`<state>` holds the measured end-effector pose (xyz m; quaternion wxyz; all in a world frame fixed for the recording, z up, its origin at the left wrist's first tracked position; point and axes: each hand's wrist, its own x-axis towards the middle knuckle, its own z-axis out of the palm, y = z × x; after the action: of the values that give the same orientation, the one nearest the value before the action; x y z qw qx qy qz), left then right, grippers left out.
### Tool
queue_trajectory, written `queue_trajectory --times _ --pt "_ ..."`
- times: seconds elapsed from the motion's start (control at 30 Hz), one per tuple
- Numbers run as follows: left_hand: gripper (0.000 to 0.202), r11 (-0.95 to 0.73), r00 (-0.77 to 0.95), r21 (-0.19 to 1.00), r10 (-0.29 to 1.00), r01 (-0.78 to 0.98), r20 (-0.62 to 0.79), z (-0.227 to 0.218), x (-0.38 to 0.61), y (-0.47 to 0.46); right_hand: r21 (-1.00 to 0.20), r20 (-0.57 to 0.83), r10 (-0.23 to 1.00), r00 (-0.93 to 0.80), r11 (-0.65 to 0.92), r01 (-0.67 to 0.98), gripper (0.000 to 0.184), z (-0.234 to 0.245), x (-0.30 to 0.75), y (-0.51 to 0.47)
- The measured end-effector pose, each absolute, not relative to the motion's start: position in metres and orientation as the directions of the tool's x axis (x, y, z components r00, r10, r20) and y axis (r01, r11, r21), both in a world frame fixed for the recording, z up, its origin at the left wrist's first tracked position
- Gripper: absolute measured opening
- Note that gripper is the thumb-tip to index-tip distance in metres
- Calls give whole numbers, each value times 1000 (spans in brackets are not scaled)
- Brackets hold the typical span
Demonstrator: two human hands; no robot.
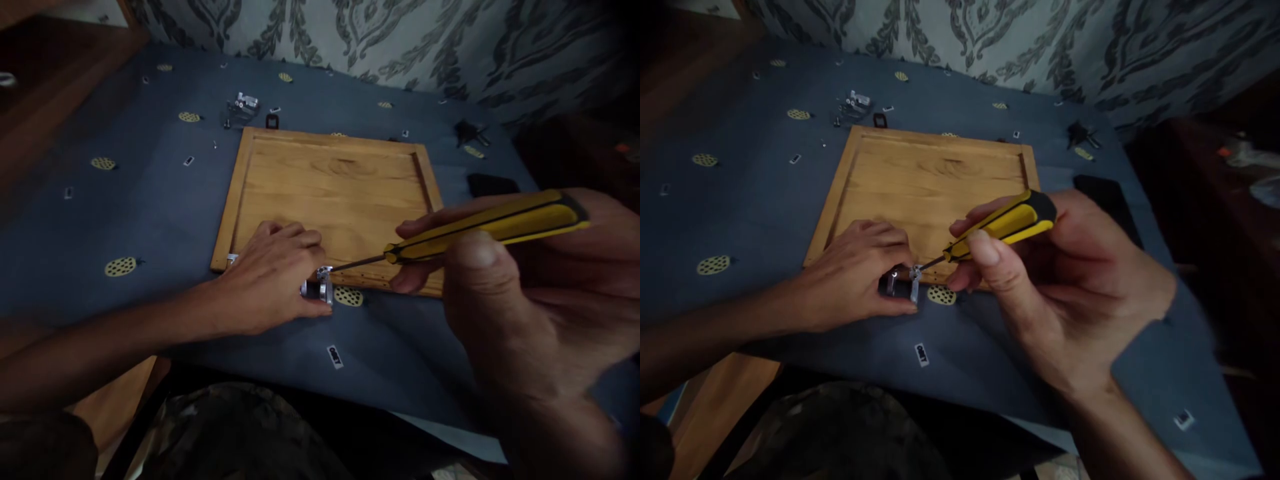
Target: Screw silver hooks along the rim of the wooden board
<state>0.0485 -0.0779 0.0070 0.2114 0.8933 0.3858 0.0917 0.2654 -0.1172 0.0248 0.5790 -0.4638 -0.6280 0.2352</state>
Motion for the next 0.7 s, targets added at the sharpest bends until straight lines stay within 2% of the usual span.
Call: queue_trajectory --times 0.17,0.37,0.47,0.57,0.7 --pt "32 -608 685 448 728 655 -14 9 49 -77 -873 466 876 123 433 224 9 24 257 -116" --pt "31 -603 686 450 727 659 -29 11 50 -77 -880 458 879 135 426 208 9 24 254 -116" --pt "30 -613 691 453 723 647 -7 8 49 -77 -857 477 874 88 442 264 9 27 254 -112" --pt "30 -624 694 458 720 634 20 6 48 -77 -795 549 835 51 501 342 21 31 250 -106" --pt "28 -636 697 448 716 628 37 5 47 -76 -735 596 797 96 493 466 30 25 252 -109"
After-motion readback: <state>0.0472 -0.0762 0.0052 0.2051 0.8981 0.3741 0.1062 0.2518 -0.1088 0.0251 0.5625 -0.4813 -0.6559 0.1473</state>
